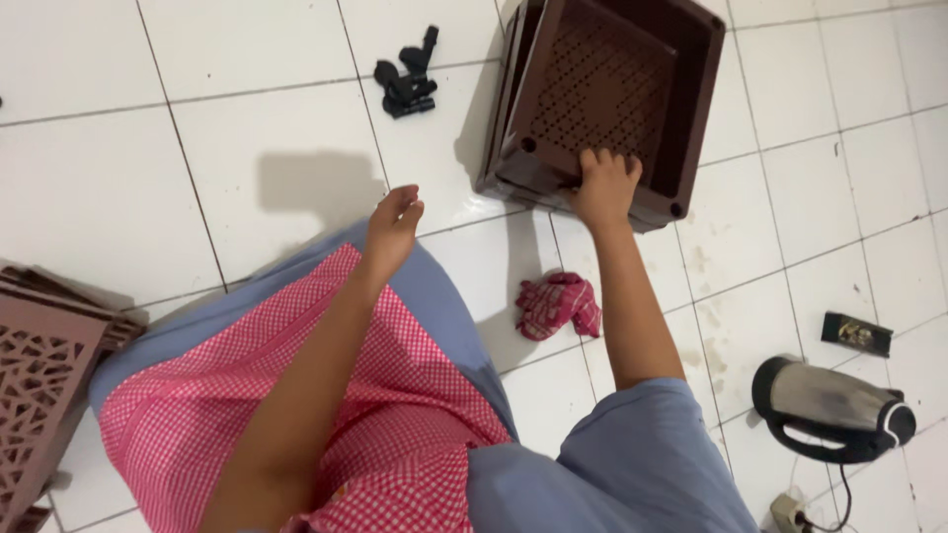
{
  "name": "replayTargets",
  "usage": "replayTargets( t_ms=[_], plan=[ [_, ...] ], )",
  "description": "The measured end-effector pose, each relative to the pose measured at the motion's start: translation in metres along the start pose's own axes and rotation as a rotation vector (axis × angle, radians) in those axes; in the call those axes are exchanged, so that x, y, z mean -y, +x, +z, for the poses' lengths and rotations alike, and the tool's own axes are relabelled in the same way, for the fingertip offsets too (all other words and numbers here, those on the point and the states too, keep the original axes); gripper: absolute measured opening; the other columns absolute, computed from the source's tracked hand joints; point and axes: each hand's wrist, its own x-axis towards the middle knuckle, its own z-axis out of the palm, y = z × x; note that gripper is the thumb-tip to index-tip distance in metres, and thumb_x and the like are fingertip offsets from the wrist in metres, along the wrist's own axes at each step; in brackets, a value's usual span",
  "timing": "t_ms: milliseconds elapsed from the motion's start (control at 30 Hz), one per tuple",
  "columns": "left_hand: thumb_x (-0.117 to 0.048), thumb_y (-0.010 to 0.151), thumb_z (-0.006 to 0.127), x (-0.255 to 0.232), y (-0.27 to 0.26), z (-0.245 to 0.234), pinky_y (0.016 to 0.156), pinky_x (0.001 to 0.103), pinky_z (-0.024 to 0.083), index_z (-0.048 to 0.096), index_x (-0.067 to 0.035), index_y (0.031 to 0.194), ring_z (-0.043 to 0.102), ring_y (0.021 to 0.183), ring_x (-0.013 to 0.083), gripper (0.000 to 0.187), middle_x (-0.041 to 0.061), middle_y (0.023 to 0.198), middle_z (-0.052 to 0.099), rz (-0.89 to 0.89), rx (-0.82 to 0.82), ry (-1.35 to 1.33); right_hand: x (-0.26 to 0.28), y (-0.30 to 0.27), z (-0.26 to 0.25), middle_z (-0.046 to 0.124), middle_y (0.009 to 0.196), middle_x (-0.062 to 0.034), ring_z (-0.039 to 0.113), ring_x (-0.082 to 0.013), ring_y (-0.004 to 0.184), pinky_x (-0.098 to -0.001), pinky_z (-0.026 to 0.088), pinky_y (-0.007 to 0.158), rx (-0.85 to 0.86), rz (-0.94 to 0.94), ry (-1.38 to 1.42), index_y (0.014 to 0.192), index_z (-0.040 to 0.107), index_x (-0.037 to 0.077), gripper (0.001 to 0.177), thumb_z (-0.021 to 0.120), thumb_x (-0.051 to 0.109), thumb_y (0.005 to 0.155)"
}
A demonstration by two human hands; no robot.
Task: The person wipes a brown plastic tray with a pink cloth, then attaches black plastic feet to its corners. They proceed to stack a decorative brown plastic panel onto the tray, repeating the process with multiple units.
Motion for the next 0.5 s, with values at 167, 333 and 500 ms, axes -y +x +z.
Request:
replayTargets(
  t_ms=[167,333,500],
  plan=[
    [-0.024,0.098,0.062,0.004,0.002,0.01,0.097,0.035,0.052,0.063,-0.003,0.131,0.066,0.113,0.0242,0.039,0.016,0.122,0.07,-0.023,0.019,0.043,-0.024,-0.01,0.0,0.065,0.104,-0.0102,0.059,-0.0349,0.105,-0.0583,0.034,0.103,-0.004,0.024,0.076,0.104,0.065,0.009,0.056,0.095,0.03,0.062],
    [-0.026,0.096,0.063,0.024,0.007,0.034,0.089,0.033,0.054,0.064,-0.004,0.13,0.069,0.103,0.0233,0.04,0.015,0.113,0.073,-0.049,0.08,0.041,-0.025,-0.024,-0.007,0.065,0.1,-0.0064,0.06,-0.0313,0.104,-0.0533,0.037,0.097,0.018,-0.061,0.144,0.1,0.064,0.01,0.049,0.092,0.024,0.062],
    [-0.037,0.099,0.062,0.018,0.012,0.068,0.094,0.032,0.053,0.061,-0.001,0.133,0.069,0.108,0.023,0.05,0.015,0.116,0.073,-0.06,0.208,-0.029,-0.007,-0.039,-0.018,0.064,0.097,-0.0054,0.061,-0.0302,0.101,-0.0483,0.039,0.091,0.048,-0.065,0.149,0.097,0.062,0.011,0.039,0.089,0.019,0.07]
  ],
)
